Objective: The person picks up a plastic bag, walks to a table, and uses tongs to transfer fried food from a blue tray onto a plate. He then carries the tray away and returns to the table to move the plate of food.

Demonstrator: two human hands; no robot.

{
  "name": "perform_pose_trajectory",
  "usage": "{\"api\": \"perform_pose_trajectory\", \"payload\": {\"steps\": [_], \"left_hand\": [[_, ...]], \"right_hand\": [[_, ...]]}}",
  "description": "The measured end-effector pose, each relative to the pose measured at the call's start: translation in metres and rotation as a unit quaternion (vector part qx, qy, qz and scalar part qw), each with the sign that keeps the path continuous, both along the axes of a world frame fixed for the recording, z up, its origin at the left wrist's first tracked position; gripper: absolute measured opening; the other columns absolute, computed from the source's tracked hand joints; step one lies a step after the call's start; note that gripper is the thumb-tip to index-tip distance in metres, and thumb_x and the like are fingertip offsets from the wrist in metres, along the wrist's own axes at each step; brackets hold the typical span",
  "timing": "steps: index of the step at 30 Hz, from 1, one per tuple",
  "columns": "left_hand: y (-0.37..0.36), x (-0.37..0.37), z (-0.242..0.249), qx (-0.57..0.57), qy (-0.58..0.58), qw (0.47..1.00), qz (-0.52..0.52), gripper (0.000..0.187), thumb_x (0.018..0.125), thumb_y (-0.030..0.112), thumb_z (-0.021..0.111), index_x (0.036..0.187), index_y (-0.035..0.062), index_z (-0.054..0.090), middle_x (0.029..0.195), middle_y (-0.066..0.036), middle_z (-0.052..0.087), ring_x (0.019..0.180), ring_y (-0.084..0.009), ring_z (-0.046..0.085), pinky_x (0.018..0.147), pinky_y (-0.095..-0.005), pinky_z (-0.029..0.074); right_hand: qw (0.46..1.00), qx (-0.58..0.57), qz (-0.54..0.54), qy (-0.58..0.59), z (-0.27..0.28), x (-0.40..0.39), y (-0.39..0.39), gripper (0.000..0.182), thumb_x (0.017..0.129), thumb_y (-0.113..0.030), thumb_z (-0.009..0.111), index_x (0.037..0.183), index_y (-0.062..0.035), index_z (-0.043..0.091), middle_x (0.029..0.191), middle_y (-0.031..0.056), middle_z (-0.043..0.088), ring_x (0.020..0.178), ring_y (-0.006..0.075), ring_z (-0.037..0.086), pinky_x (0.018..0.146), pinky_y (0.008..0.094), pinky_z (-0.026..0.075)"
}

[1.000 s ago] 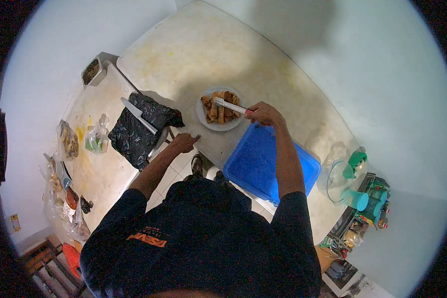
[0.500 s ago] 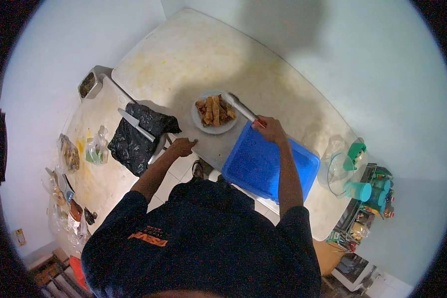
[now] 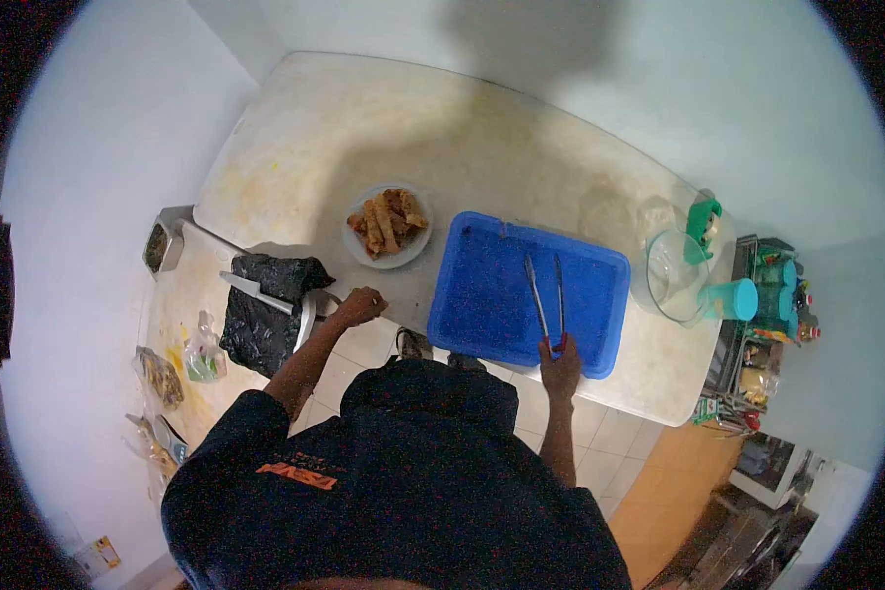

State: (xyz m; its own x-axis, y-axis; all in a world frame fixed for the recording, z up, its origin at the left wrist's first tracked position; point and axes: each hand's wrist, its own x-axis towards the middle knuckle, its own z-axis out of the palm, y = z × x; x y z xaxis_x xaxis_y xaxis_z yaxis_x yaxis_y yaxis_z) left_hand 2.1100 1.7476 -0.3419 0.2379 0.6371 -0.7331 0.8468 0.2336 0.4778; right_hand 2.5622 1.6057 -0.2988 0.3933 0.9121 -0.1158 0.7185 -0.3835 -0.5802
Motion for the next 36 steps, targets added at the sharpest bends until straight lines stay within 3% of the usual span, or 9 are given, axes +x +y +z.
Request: {"api": "perform_pose_trajectory", "payload": {"steps": [2, 4, 8, 11, 20, 26, 29, 32, 36], "left_hand": [[0.007, 0.012, 0.005, -0.089, -0.15, 0.965, 0.198, 0.044, 0.096, 0.03, 0.055, 0.122, -0.0057, 0.053, 0.106, -0.02, 0.066, 0.096, -0.0339, 0.067, 0.079, -0.0433, 0.058], [0.008, 0.024, 0.003, -0.121, -0.278, 0.869, 0.391, 0.046, 0.1, 0.031, 0.051, 0.124, -0.0092, 0.049, 0.115, -0.022, 0.062, 0.1, -0.0345, 0.066, 0.081, -0.043, 0.058], [0.032, 0.026, -0.036, -0.121, -0.392, 0.739, 0.534, 0.044, 0.103, 0.024, 0.045, 0.127, -0.013, 0.041, 0.13, -0.027, 0.051, 0.111, -0.0379, 0.06, 0.094, -0.0465, 0.054], [0.036, 0.024, -0.053, -0.153, -0.428, 0.648, 0.61, 0.044, 0.102, 0.023, 0.046, 0.126, -0.0141, 0.039, 0.126, -0.026, 0.054, 0.111, -0.0382, 0.06, 0.093, -0.0465, 0.055], [0.016, 0.064, -0.01, -0.155, -0.319, 0.804, 0.478, 0.043, 0.098, 0.021, 0.055, 0.131, -0.0016, 0.041, 0.118, -0.022, 0.06, 0.099, -0.0331, 0.066, 0.086, -0.0437, 0.057], [0.017, 0.076, 0.011, -0.147, -0.3, 0.82, 0.464, 0.041, 0.096, 0.023, 0.058, 0.126, -0.0019, 0.045, 0.113, -0.019, 0.062, 0.095, -0.031, 0.067, 0.083, -0.0414, 0.057], [0.012, 0.066, 0.01, -0.133, -0.301, 0.832, 0.446, 0.038, 0.095, 0.024, 0.06, 0.122, -0.0011, 0.049, 0.106, -0.017, 0.065, 0.089, -0.0278, 0.068, 0.079, -0.0382, 0.057], [0.006, 0.051, 0.013, -0.122, -0.301, 0.834, 0.447, 0.038, 0.095, 0.026, 0.061, 0.12, 0.0004, 0.051, 0.1, -0.014, 0.066, 0.086, -0.0244, 0.067, 0.075, -0.0359, 0.057], [-0.004, 0.025, 0.003, -0.115, -0.288, 0.855, 0.416, 0.038, 0.095, 0.028, 0.06, 0.12, 0.0009, 0.054, 0.099, -0.013, 0.068, 0.085, -0.0215, 0.067, 0.072, -0.0345, 0.056]], "right_hand": [[0.998, 0.006, -0.052, 0.032, -0.003, -0.01, -0.016, 0.054, 0.083, -0.034, 0.076, 0.117, 0.0018, 0.055, 0.085, 0.0172, 0.066, 0.074, 0.0323, 0.067, 0.064, 0.0423, 0.051], [0.995, 0.01, -0.065, 0.07, -0.003, -0.015, -0.023, 0.05, 0.084, -0.033, 0.076, 0.115, 0.0007, 0.055, 0.085, 0.0162, 0.065, 0.067, 0.0307, 0.066, 0.062, 0.0417, 0.05], [0.992, -0.001, -0.051, 0.119, -0.002, -0.024, -0.02, 0.049, 0.085, -0.032, 0.074, 0.116, 0.0011, 0.054, 0.086, 0.0163, 0.066, 0.066, 0.0317, 0.066, 0.062, 0.0416, 0.051], [0.994, 0.006, -0.011, 0.106, 0.007, -0.025, -0.006, 0.05, 0.084, -0.032, 0.074, 0.116, 0.0007, 0.055, 0.087, 0.0171, 0.066, 0.068, 0.034, 0.066, 0.064, 0.0433, 0.052], [0.993, 0.009, 0.105, 0.045, -0.017, -0.026, 0.063, 0.042, 0.086, -0.031, 0.07, 0.112, -0.0009, 0.057, 0.084, 0.0199, 0.069, 0.076, 0.04, 0.068, 0.065, 0.0491, 0.051], [0.994, -0.032, 0.087, 0.057, -0.026, -0.037, 0.085, 0.029, 0.088, -0.032, 0.067, 0.096, -0.0044, 0.062, 0.07, 0.0174, 0.066, 0.066, 0.0381, 0.066, 0.06, 0.0479, 0.05], [0.992, 0.015, 0.089, 0.083, -0.031, -0.036, 0.086, 0.024, 0.087, -0.026, 0.068, 0.082, -0.0034, 0.061, 0.064, 0.0146, 0.06, 0.055, 0.0313, 0.058, 0.054, 0.0414, 0.043], [0.987, 0.038, 0.118, 0.1, -0.026, -0.035, 0.08, 0.023, 0.088, -0.026, 0.067, 0.085, -0.0035, 0.061, 0.062, 0.0134, 0.059, 0.053, 0.0277, 0.057, 0.052, 0.0404, 0.042], [0.981, 0.01, 0.158, 0.113, 0.003, -0.046, 0.077, 0.022, 0.091, -0.025, 0.065, 0.096, -0.0036, 0.061, 0.07, 0.0163, 0.063, 0.06, 0.0344, 0.063, 0.056, 0.0435, 0.047]]}}
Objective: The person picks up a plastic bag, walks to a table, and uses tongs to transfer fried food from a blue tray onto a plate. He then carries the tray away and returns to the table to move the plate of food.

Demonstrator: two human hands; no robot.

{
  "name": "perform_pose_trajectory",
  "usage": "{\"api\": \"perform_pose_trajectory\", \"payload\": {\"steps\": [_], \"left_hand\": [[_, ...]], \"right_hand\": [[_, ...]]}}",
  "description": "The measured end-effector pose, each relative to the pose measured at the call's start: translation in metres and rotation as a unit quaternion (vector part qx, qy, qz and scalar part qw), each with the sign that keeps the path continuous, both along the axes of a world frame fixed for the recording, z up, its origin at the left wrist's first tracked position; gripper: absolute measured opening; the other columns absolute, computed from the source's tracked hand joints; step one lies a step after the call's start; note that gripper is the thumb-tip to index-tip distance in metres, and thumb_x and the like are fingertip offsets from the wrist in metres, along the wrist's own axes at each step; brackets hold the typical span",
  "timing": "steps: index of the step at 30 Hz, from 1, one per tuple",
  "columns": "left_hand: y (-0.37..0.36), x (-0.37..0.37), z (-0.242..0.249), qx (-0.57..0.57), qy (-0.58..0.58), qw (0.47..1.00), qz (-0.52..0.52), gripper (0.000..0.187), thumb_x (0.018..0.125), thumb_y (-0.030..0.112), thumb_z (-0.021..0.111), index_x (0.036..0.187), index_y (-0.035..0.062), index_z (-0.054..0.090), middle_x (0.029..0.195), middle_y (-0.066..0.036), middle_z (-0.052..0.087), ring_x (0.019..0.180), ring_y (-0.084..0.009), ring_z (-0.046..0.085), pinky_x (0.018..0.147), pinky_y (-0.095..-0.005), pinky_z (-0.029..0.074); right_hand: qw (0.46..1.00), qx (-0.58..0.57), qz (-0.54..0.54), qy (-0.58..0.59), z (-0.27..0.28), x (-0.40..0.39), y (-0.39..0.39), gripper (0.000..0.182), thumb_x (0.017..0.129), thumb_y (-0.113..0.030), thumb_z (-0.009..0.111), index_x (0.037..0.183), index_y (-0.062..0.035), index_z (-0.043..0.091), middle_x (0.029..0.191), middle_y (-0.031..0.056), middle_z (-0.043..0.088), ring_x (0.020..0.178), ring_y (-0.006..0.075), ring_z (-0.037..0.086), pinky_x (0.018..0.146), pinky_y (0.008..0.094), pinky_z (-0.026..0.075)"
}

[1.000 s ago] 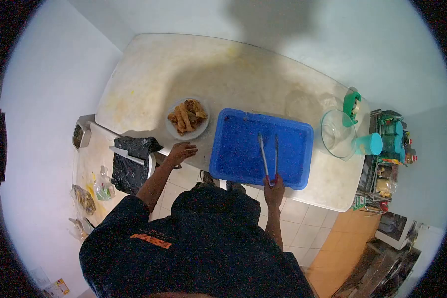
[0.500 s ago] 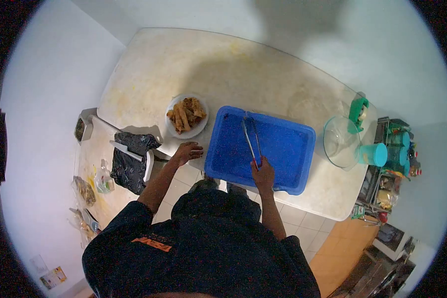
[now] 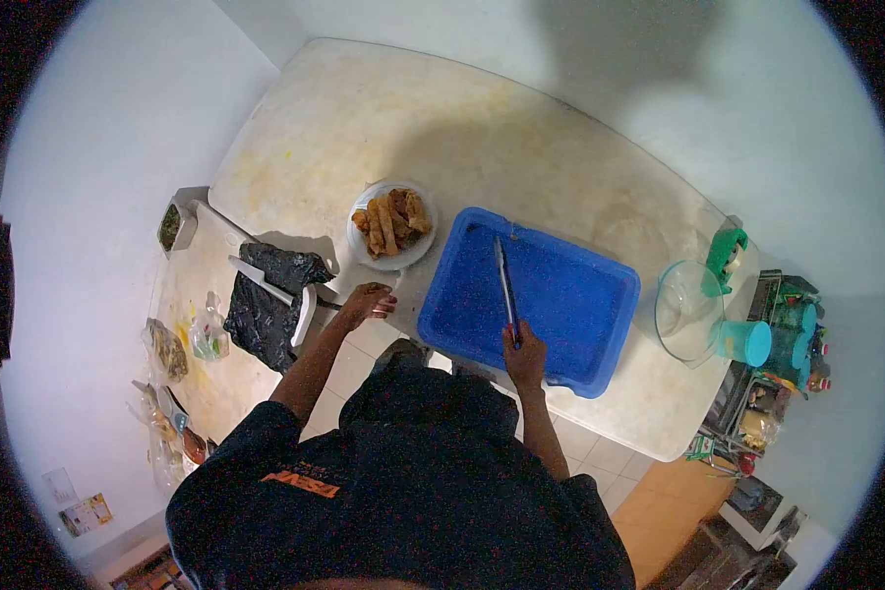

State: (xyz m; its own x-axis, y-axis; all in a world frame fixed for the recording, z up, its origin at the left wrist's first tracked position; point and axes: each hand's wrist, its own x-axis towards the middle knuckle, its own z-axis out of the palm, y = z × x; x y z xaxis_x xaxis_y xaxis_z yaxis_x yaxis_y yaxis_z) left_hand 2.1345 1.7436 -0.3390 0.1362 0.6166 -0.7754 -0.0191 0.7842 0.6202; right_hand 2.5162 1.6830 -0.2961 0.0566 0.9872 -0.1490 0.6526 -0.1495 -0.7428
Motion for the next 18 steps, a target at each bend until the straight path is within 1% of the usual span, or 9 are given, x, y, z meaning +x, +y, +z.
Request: {"api": "perform_pose_trajectory", "payload": {"steps": [2, 5, 8, 11, 12, 14, 15, 17, 18], "left_hand": [[0.0, -0.004, 0.001, -0.01, 0.051, 0.998, -0.038, 0.037, 0.095, 0.028, 0.059, 0.12, 0.0006, 0.055, 0.102, -0.013, 0.068, 0.084, -0.0203, 0.067, 0.072, -0.0334, 0.056], [0.003, -0.01, 0.01, 0.023, 0.032, 0.993, -0.107, 0.038, 0.096, 0.028, 0.059, 0.121, 0.0002, 0.057, 0.106, -0.013, 0.069, 0.084, -0.0191, 0.067, 0.071, -0.0325, 0.055], [0.015, -0.002, 0.01, 0.04, 0.029, 0.982, -0.183, 0.041, 0.095, 0.03, 0.06, 0.124, 0.0001, 0.055, 0.106, -0.014, 0.069, 0.084, -0.019, 0.067, 0.072, -0.0326, 0.055], [0.026, 0.017, 0.003, 0.062, -0.004, 0.968, -0.242, 0.045, 0.095, 0.031, 0.06, 0.127, 0.0008, 0.053, 0.104, -0.014, 0.069, 0.084, -0.0193, 0.067, 0.072, -0.0328, 0.055], [0.028, 0.026, 0.003, 0.058, 0.001, 0.966, -0.253, 0.051, 0.094, 0.033, 0.062, 0.13, 0.0006, 0.049, 0.106, -0.016, 0.067, 0.086, -0.0203, 0.067, 0.073, -0.0326, 0.055], [0.028, 0.046, -0.005, 0.087, 0.021, 0.96, -0.266, 0.053, 0.093, 0.033, 0.064, 0.13, -0.0004, 0.046, 0.107, -0.018, 0.065, 0.087, -0.0223, 0.067, 0.074, -0.0342, 0.055], [0.029, 0.056, -0.01, 0.102, 0.03, 0.956, -0.275, 0.055, 0.092, 0.033, 0.065, 0.13, -0.0009, 0.045, 0.108, -0.019, 0.064, 0.088, -0.0233, 0.067, 0.075, -0.035, 0.055], [0.029, 0.072, -0.027, 0.177, 0.061, 0.938, -0.293, 0.055, 0.091, 0.032, 0.068, 0.128, -0.0013, 0.044, 0.111, -0.021, 0.062, 0.09, -0.0257, 0.066, 0.076, -0.0372, 0.054], [0.029, 0.079, -0.033, 0.216, 0.077, 0.927, -0.298, 0.055, 0.09, 0.031, 0.069, 0.127, -0.0015, 0.043, 0.112, -0.022, 0.061, 0.091, -0.0268, 0.066, 0.076, -0.0383, 0.054]], "right_hand": [[1.0, -0.006, 0.011, 0.008, 0.014, -0.014, 0.002, 0.024, 0.09, -0.024, 0.067, 0.101, -0.0025, 0.062, 0.074, 0.0158, 0.065, 0.061, 0.0338, 0.064, 0.057, 0.0424, 0.048], [0.997, 0.015, 0.026, 0.066, 0.039, -0.048, 0.01, 0.031, 0.09, -0.024, 0.067, 0.111, -0.001, 0.061, 0.079, 0.0158, 0.066, 0.066, 0.0329, 0.066, 0.061, 0.0409, 0.051], [0.993, 0.077, 0.084, 0.002, 0.003, -0.069, 0.009, 0.038, 0.09, -0.024, 0.068, 0.118, -0.0007, 0.059, 0.082, 0.0158, 0.067, 0.071, 0.0326, 0.066, 0.064, 0.0402, 0.052], [0.994, 0.098, -0.03, 0.039, 0.012, -0.083, -0.003, 0.033, 0.091, -0.026, 0.068, 0.109, -0.0007, 0.058, 0.077, 0.0149, 0.063, 0.057, 0.0257, 0.06, 0.053, 0.0389, 0.045], [0.996, 0.058, -0.061, 0.031, 0.019, -0.082, -0.009, 0.033, 0.09, -0.026, 0.068, 0.109, -0.0013, 0.059, 0.078, 0.0155, 0.064, 0.062, 0.0277, 0.062, 0.056, 0.0397, 0.047], [0.991, -0.025, -0.132, 0.02, 0.033, -0.076, -0.026, 0.031, 0.09, -0.026, 0.069, 0.109, -0.0025, 0.059, 0.082, 0.0166, 0.066, 0.073, 0.0317, 0.066, 0.062, 0.0415, 0.05], [0.986, -0.04, -0.163, 0.009, 0.034, -0.073, -0.037, 0.03, 0.09, -0.026, 0.069, 0.107, -0.0027, 0.059, 0.082, 0.0163, 0.066, 0.072, 0.0312, 0.066, 0.062, 0.0414, 0.05], [0.972, -0.071, -0.225, -0.009, 0.035, -0.068, -0.065, 0.028, 0.091, -0.027, 0.068, 0.102, -0.0031, 0.059, 0.082, 0.0157, 0.067, 0.072, 0.0301, 0.066, 0.062, 0.0413, 0.049], [0.961, -0.078, -0.266, 0.015, 0.036, -0.067, -0.077, 0.031, 0.091, -0.029, 0.068, 0.104, -0.0027, 0.059, 0.078, 0.0135, 0.065, 0.065, 0.0263, 0.063, 0.057, 0.0384, 0.048]]}}
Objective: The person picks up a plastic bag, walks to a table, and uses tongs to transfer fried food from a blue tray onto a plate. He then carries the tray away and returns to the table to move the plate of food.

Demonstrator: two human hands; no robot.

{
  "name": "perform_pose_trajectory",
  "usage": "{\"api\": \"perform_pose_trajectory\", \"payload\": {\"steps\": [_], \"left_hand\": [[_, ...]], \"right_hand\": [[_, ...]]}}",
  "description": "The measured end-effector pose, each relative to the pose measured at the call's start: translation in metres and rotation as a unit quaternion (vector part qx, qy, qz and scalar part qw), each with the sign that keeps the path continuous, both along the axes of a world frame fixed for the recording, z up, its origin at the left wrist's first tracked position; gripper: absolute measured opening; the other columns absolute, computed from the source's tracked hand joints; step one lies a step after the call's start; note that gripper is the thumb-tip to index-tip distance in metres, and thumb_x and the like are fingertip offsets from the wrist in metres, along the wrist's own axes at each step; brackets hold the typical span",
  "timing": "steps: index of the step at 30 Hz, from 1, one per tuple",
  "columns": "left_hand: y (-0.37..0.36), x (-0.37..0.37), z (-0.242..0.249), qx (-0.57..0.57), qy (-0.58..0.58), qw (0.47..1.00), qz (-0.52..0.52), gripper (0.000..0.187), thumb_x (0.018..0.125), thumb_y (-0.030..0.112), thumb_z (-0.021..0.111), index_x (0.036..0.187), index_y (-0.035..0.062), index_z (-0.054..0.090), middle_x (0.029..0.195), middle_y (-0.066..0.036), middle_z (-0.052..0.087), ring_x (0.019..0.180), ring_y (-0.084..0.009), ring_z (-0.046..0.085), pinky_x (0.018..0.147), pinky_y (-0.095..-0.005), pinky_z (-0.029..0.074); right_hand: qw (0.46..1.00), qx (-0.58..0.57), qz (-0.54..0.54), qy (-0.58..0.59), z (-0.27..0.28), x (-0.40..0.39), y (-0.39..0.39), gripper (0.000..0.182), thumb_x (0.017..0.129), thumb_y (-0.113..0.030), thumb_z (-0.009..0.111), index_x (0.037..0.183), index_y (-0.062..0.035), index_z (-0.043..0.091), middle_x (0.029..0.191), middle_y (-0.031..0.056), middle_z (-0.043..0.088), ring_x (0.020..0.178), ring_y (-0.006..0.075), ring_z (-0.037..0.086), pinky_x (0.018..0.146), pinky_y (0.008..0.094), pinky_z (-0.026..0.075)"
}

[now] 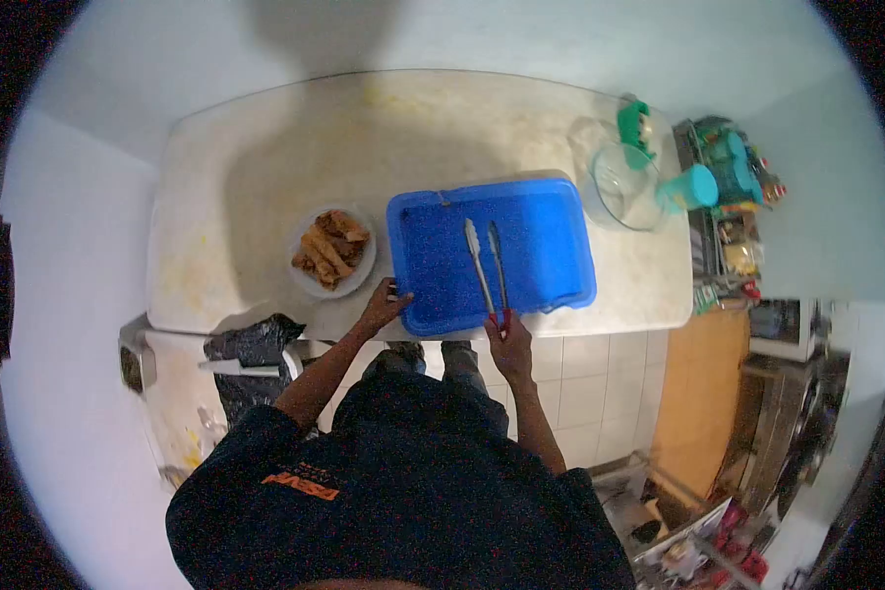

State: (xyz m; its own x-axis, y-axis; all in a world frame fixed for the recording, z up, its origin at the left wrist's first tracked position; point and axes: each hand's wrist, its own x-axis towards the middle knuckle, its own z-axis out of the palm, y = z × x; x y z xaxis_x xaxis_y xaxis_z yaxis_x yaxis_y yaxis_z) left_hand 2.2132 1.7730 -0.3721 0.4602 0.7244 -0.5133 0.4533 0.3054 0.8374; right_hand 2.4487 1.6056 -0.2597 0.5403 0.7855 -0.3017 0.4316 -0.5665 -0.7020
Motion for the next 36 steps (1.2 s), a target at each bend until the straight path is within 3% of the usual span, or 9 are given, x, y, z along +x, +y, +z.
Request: {"api": "perform_pose_trajectory", "payload": {"steps": [4, 9, 12, 15, 18, 20, 25, 30, 36], "left_hand": [[-0.002, 0.016, -0.009, 0.041, -0.013, 0.998, 0.053, 0.051, 0.086, 0.018, 0.072, 0.122, -0.0008, 0.042, 0.114, -0.021, 0.059, 0.098, -0.0283, 0.063, 0.08, -0.0409, 0.054], [0.001, 0.023, 0.024, -0.181, -0.132, 0.964, 0.144, 0.05, 0.082, 0.0, 0.067, 0.124, -0.0003, 0.04, 0.118, -0.02, 0.057, 0.109, -0.0276, 0.058, 0.087, -0.0407, 0.053], [0.003, 0.024, 0.044, -0.224, -0.118, 0.949, 0.189, 0.056, 0.081, -0.004, 0.063, 0.131, 0.0007, 0.038, 0.123, -0.02, 0.055, 0.112, -0.0276, 0.056, 0.089, -0.0402, 0.053], [0.004, 0.004, 0.017, -0.234, -0.2, 0.941, 0.138, 0.06, 0.081, -0.007, 0.06, 0.136, -0.0006, 0.037, 0.126, -0.019, 0.053, 0.113, -0.028, 0.056, 0.09, -0.041, 0.053], [-0.002, -0.014, 0.026, -0.279, -0.179, 0.933, 0.138, 0.057, 0.08, -0.009, 0.058, 0.134, -0.0033, 0.041, 0.124, -0.016, 0.056, 0.112, -0.0287, 0.057, 0.092, -0.0417, 0.052], [-0.008, -0.028, 0.013, -0.277, -0.18, 0.935, 0.133, 0.053, 0.08, -0.009, 0.058, 0.131, -0.0043, 0.045, 0.121, -0.015, 0.058, 0.108, -0.0288, 0.059, 0.091, -0.0426, 0.053], [-0.055, -0.01, 0.051, -0.262, -0.179, 0.936, 0.151, 0.046, 0.081, -0.008, 0.055, 0.126, -0.0048, 0.05, 0.115, -0.014, 0.063, 0.098, -0.0288, 0.065, 0.086, -0.0435, 0.057], [-0.114, 0.039, 0.05, -0.238, -0.156, 0.952, 0.115, 0.045, 0.08, -0.007, 0.051, 0.125, -0.0053, 0.05, 0.111, -0.014, 0.064, 0.092, -0.0269, 0.066, 0.083, -0.0445, 0.059], [-0.188, 0.144, 0.048, -0.31, -0.162, 0.937, 0.02, 0.047, 0.072, -0.008, 0.05, 0.118, -0.0033, 0.055, 0.092, -0.009, 0.062, 0.075, -0.0214, 0.065, 0.07, -0.0398, 0.061]], "right_hand": [[0.983, 0.022, -0.158, 0.096, 0.003, -0.015, -0.046, 0.041, 0.091, -0.036, 0.067, 0.109, -0.0003, 0.058, 0.062, 0.0063, 0.058, 0.042, 0.0143, 0.056, 0.038, 0.0288, 0.045], [0.978, 0.064, -0.193, 0.045, -0.005, -0.03, -0.075, 0.041, 0.089, -0.03, 0.07, 0.115, 0.0002, 0.058, 0.065, 0.0072, 0.06, 0.045, 0.0141, 0.058, 0.039, 0.0292, 0.047], [0.98, 0.084, -0.181, 0.021, -0.015, -0.029, -0.086, 0.047, 0.087, -0.027, 0.072, 0.121, 0.0019, 0.056, 0.069, 0.0071, 0.062, 0.046, 0.0144, 0.058, 0.04, 0.0295, 0.047], [0.977, 0.094, -0.188, 0.027, -0.002, -0.029, -0.09, 0.047, 0.087, -0.027, 0.073, 0.12, 0.002, 0.056, 0.071, 0.0062, 0.063, 0.047, 0.0139, 0.058, 0.042, 0.0294, 0.047], [0.974, 0.103, -0.197, 0.04, 0.012, -0.025, -0.1, 0.046, 0.086, -0.026, 0.074, 0.118, 0.0026, 0.057, 0.073, 0.0083, 0.066, 0.055, 0.0143, 0.06, 0.052, 0.0304, 0.048], [0.977, 0.108, -0.181, 0.016, 0.025, -0.017, -0.112, 0.043, 0.086, -0.024, 0.074, 0.116, 0.0019, 0.058, 0.073, 0.0079, 0.066, 0.055, 0.0135, 0.058, 0.055, 0.0298, 0.047], [0.972, 0.129, -0.193, 0.041, 0.037, 0.013, -0.165, 0.04, 0.086, -0.022, 0.075, 0.114, 0.0004, 0.058, 0.071, 0.0058, 0.062, 0.052, 0.0116, 0.053, 0.051, 0.0287, 0.044], [0.963, 0.162, -0.213, 0.035, 0.046, 0.055, -0.235, 0.04, 0.084, -0.017, 0.077, 0.115, 0.0003, 0.057, 0.073, 0.0046, 0.062, 0.052, 0.0088, 0.051, 0.051, 0.0269, 0.042], [0.944, 0.188, -0.272, -0.012, 0.044, 0.118, -0.333, 0.043, 0.084, -0.014, 0.077, 0.119, 0.0016, 0.056, 0.076, 0.0046, 0.063, 0.053, 0.0072, 0.05, 0.05, 0.0244, 0.041]]}}
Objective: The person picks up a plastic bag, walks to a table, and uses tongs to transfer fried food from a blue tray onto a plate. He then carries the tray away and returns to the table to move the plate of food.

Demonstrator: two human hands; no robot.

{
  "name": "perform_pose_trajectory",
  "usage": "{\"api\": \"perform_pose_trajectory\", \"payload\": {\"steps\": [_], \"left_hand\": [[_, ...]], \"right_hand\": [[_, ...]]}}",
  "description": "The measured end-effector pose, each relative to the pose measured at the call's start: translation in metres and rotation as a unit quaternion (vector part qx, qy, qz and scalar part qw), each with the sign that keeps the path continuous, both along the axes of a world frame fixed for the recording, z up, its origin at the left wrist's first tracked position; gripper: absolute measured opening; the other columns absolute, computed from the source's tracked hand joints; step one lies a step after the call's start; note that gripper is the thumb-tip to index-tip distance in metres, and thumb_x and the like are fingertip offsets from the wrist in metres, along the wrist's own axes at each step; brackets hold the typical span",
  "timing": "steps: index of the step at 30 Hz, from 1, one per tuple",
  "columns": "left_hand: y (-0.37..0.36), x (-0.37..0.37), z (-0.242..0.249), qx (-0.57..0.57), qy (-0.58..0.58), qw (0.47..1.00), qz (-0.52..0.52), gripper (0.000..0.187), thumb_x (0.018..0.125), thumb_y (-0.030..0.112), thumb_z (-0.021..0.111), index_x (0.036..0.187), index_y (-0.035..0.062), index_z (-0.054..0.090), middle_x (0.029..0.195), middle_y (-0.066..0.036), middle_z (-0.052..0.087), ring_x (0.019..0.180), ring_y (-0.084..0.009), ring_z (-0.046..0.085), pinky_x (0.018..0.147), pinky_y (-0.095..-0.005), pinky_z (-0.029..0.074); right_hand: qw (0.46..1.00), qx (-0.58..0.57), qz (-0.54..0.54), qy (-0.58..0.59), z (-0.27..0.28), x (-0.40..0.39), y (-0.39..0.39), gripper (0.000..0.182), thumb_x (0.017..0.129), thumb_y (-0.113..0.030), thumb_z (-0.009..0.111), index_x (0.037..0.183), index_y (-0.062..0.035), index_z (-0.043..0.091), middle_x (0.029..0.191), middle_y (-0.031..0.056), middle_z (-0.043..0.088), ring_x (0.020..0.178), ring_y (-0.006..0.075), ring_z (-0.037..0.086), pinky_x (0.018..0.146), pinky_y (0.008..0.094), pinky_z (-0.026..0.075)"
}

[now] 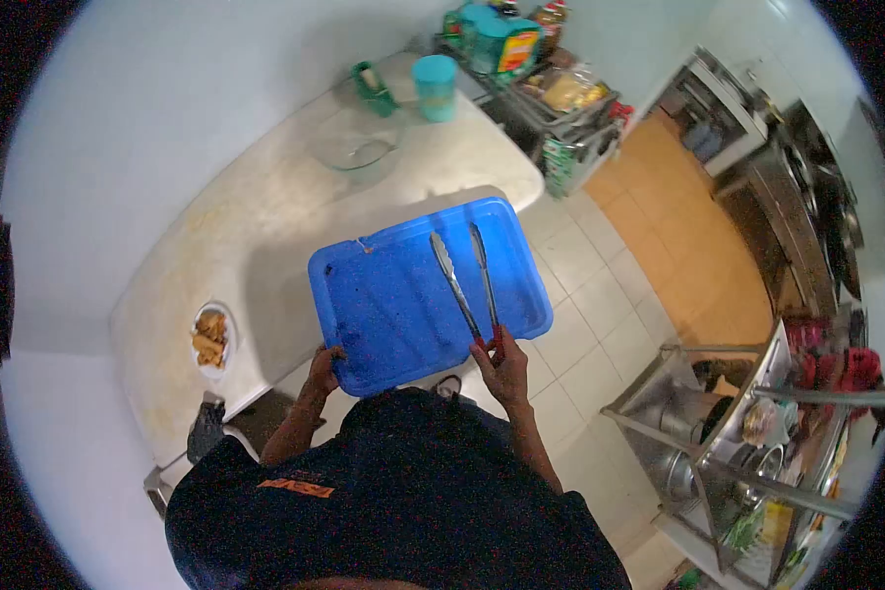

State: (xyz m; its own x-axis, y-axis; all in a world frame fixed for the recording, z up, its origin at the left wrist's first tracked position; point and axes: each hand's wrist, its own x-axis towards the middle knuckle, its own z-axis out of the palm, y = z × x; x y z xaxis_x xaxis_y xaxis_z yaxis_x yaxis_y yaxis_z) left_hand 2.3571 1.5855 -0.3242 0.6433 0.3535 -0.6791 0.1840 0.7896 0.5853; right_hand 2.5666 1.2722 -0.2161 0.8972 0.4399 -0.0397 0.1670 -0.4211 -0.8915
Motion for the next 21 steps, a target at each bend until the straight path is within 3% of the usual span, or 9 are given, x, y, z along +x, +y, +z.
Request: {"api": "perform_pose_trajectory", "payload": {"steps": [3, 6, 9, 12, 13, 17, 21], "left_hand": [[-0.041, 0.073, 0.012, -0.036, -0.006, 0.999, -0.024, 0.041, 0.071, -0.008, 0.05, 0.111, -0.002, 0.058, 0.086, -0.007, 0.06, 0.067, -0.0192, 0.063, 0.064, -0.0374, 0.06], [-0.062, 0.135, -0.006, -0.022, -0.023, 0.995, -0.091, 0.04, 0.071, -0.006, 0.051, 0.111, -0.0015, 0.057, 0.092, -0.009, 0.062, 0.075, -0.0246, 0.064, 0.072, -0.0429, 0.059], [-0.08, 0.201, -0.013, 0.015, -0.016, 0.99, -0.138, 0.04, 0.07, -0.006, 0.051, 0.109, -0.0011, 0.058, 0.089, -0.008, 0.062, 0.074, -0.0226, 0.064, 0.072, -0.0416, 0.06], [-0.122, 0.284, 0.045, -0.015, -0.028, 0.988, -0.154, 0.028, 0.072, -0.006, 0.054, 0.099, 0.0002, 0.058, 0.073, -0.005, 0.056, 0.061, -0.0146, 0.057, 0.06, -0.0321, 0.055], [-0.131, 0.311, 0.042, -0.012, -0.021, 0.987, -0.161, 0.027, 0.072, -0.006, 0.054, 0.098, 0.0, 0.059, 0.073, -0.005, 0.056, 0.061, -0.0146, 0.057, 0.059, -0.0318, 0.054], [-0.16, 0.405, 0.025, -0.001, -0.02, 0.979, -0.201, 0.024, 0.072, -0.006, 0.055, 0.095, -0.001, 0.06, 0.073, -0.005, 0.057, 0.061, -0.0144, 0.057, 0.058, -0.0304, 0.053], [-0.201, 0.523, 0.029, -0.027, -0.045, 0.97, -0.239, 0.021, 0.072, -0.007, 0.055, 0.092, -0.001, 0.06, 0.073, -0.005, 0.056, 0.061, -0.0139, 0.056, 0.058, -0.0295, 0.052]], "right_hand": [[0.998, 0.007, -0.065, -0.013, 0.012, 0.031, -0.046, 0.045, 0.085, -0.014, 0.077, 0.121, 0.0018, 0.056, 0.077, 0.0045, 0.063, 0.054, 0.0067, 0.049, 0.05, 0.0233, 0.041], [0.987, 0.024, -0.154, 0.022, 0.023, 0.061, -0.085, 0.047, 0.085, -0.016, 0.076, 0.124, 0.0006, 0.055, 0.078, 0.0029, 0.063, 0.054, 0.0064, 0.053, 0.049, 0.0223, 0.043], [0.969, 0.033, -0.234, 0.071, 0.042, 0.091, -0.114, 0.048, 0.086, -0.017, 0.075, 0.126, 0.0002, 0.054, 0.078, 0.0025, 0.063, 0.053, 0.0066, 0.055, 0.046, 0.0226, 0.045], [0.95, 0.069, -0.296, 0.072, 0.04, 0.129, -0.142, 0.047, 0.088, -0.019, 0.074, 0.126, -0.0003, 0.054, 0.073, 0.0025, 0.061, 0.05, 0.0076, 0.055, 0.043, 0.0229, 0.045], [0.944, 0.079, -0.313, 0.075, 0.037, 0.144, -0.147, 0.047, 0.088, -0.02, 0.073, 0.126, -0.0001, 0.054, 0.072, 0.0024, 0.061, 0.049, 0.0078, 0.055, 0.042, 0.0229, 0.045], [0.938, 0.07, -0.327, 0.095, 0.03, 0.226, -0.173, 0.042, 0.089, -0.023, 0.073, 0.118, 0.0013, 0.056, 0.071, 0.002, 0.06, 0.05, 0.0065, 0.053, 0.042, 0.023, 0.042], [0.954, 0.028, -0.295, 0.044, 0.036, 0.329, -0.201, 0.042, 0.089, -0.025, 0.074, 0.118, 0.0003, 0.057, 0.072, 0.0017, 0.06, 0.05, 0.007, 0.053, 0.043, 0.0237, 0.042]]}}
